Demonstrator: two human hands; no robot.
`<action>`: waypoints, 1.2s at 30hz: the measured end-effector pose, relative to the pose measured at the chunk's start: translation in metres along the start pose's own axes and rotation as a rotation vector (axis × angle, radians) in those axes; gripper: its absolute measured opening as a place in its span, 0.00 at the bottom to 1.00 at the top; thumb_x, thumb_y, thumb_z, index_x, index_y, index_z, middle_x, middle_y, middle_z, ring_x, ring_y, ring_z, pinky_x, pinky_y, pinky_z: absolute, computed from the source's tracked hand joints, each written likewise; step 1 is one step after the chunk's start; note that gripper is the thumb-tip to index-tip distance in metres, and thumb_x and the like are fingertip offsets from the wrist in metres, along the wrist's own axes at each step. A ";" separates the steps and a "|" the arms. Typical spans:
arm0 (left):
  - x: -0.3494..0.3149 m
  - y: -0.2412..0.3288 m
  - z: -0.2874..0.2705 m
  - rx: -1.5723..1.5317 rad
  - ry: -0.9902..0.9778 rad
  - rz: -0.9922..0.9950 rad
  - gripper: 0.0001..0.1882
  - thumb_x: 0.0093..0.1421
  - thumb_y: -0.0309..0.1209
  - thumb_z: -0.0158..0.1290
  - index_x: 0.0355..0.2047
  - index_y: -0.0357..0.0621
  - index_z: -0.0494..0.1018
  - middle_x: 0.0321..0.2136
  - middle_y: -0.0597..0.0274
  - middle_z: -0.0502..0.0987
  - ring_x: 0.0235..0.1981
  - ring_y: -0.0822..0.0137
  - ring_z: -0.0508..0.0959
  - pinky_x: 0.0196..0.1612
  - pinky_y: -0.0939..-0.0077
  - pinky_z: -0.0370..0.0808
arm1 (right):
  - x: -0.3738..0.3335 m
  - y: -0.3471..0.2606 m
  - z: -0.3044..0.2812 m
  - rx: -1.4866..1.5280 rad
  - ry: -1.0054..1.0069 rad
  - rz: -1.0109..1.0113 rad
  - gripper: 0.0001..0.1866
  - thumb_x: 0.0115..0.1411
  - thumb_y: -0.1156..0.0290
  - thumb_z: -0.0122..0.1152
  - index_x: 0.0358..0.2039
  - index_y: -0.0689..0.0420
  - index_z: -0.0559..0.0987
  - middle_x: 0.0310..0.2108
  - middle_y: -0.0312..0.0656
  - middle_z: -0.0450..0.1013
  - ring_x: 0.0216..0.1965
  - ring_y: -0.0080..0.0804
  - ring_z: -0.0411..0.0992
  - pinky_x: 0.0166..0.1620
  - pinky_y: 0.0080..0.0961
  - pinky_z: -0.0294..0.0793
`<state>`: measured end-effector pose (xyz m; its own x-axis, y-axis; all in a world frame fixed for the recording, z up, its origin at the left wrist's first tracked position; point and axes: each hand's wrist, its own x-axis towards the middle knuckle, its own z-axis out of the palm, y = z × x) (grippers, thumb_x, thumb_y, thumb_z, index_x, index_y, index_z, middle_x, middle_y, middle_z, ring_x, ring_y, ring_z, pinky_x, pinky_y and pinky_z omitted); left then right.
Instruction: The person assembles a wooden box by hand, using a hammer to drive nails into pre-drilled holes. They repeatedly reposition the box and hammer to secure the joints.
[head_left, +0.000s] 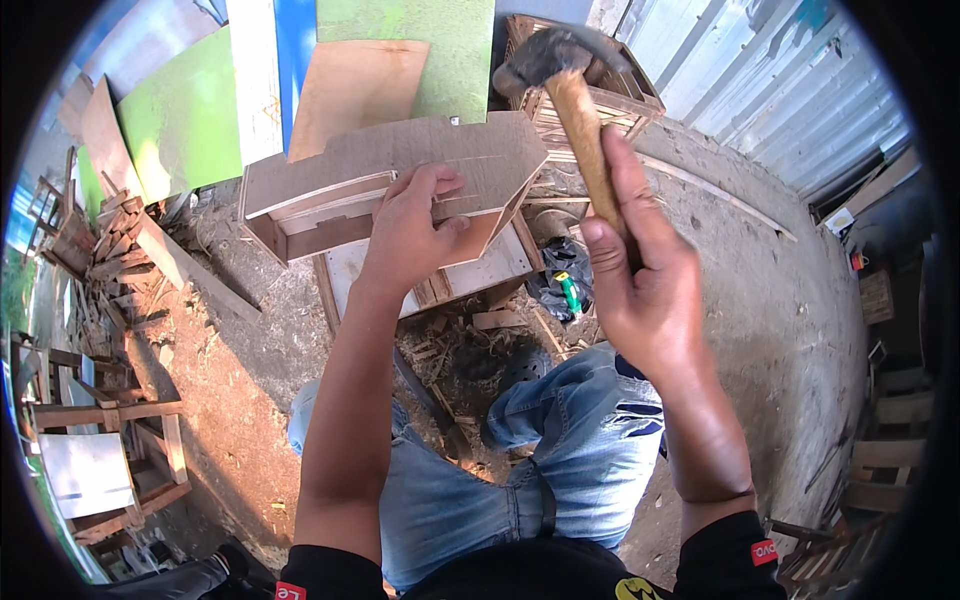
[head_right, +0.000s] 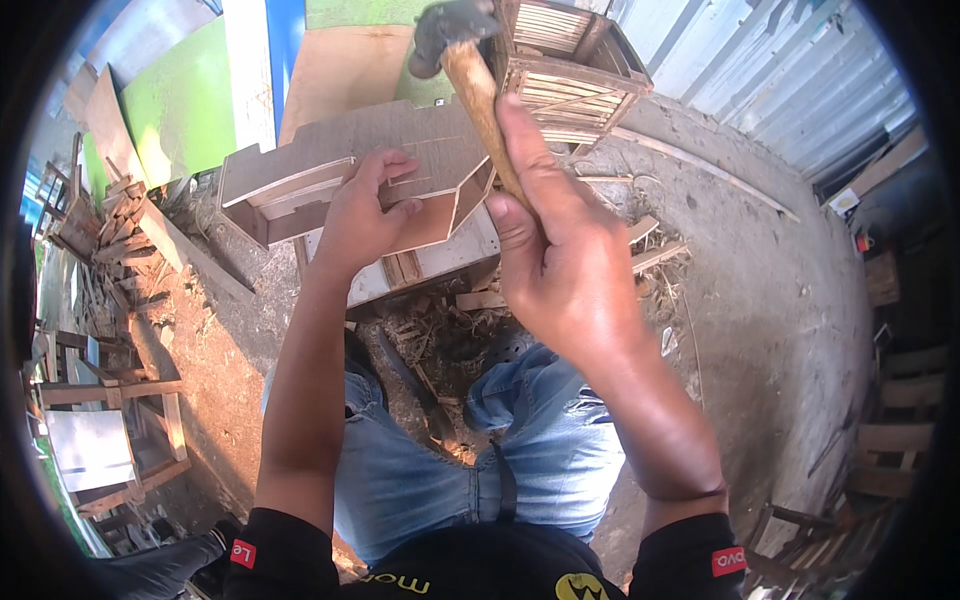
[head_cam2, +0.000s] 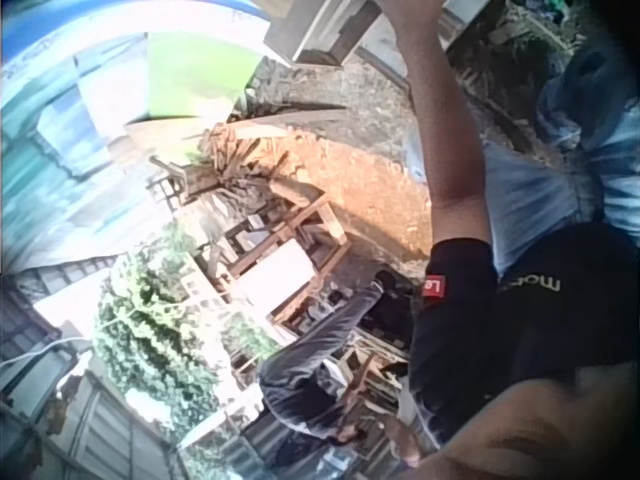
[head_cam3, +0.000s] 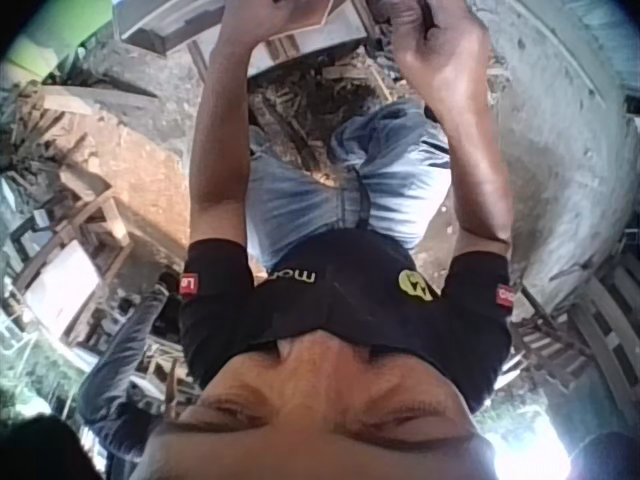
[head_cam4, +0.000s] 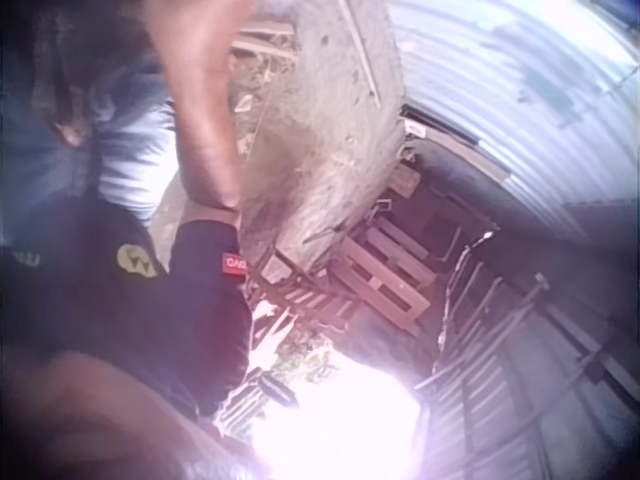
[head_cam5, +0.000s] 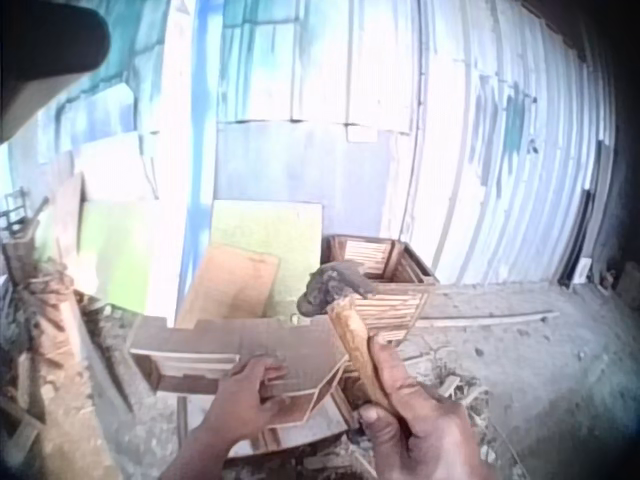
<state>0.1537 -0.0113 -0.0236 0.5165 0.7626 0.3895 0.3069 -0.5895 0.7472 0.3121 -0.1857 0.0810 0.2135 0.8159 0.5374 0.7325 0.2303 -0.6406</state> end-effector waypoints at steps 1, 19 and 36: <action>0.000 0.001 0.000 -0.020 0.001 -0.002 0.26 0.48 0.23 0.63 0.49 0.42 0.70 0.47 0.59 0.81 0.53 0.54 0.77 0.57 0.59 0.70 | 0.000 0.003 0.006 -0.030 -0.120 0.098 0.27 0.66 0.79 0.56 0.65 0.60 0.67 0.64 0.52 0.66 0.63 0.39 0.68 0.60 0.28 0.69; 0.004 -0.004 -0.007 -0.002 -0.070 -0.026 0.27 0.54 0.21 0.59 0.55 0.41 0.66 0.54 0.54 0.77 0.58 0.54 0.74 0.56 0.64 0.72 | -0.018 0.031 0.028 -0.119 -0.261 0.167 0.31 0.63 0.78 0.57 0.66 0.52 0.67 0.47 0.57 0.76 0.43 0.52 0.78 0.45 0.37 0.75; -0.025 -0.042 -0.016 0.090 0.249 0.064 0.33 0.48 0.19 0.53 0.58 0.40 0.63 0.56 0.44 0.64 0.59 0.51 0.65 0.60 0.58 0.65 | -0.042 0.063 0.033 0.140 -0.179 0.326 0.30 0.66 0.76 0.55 0.69 0.57 0.63 0.62 0.50 0.70 0.52 0.38 0.76 0.52 0.27 0.74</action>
<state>0.1146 -0.0012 -0.0563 0.3279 0.7585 0.5631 0.3552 -0.6513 0.6705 0.3279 -0.1879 -0.0001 0.2954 0.9348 0.1973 0.5467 0.0040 -0.8373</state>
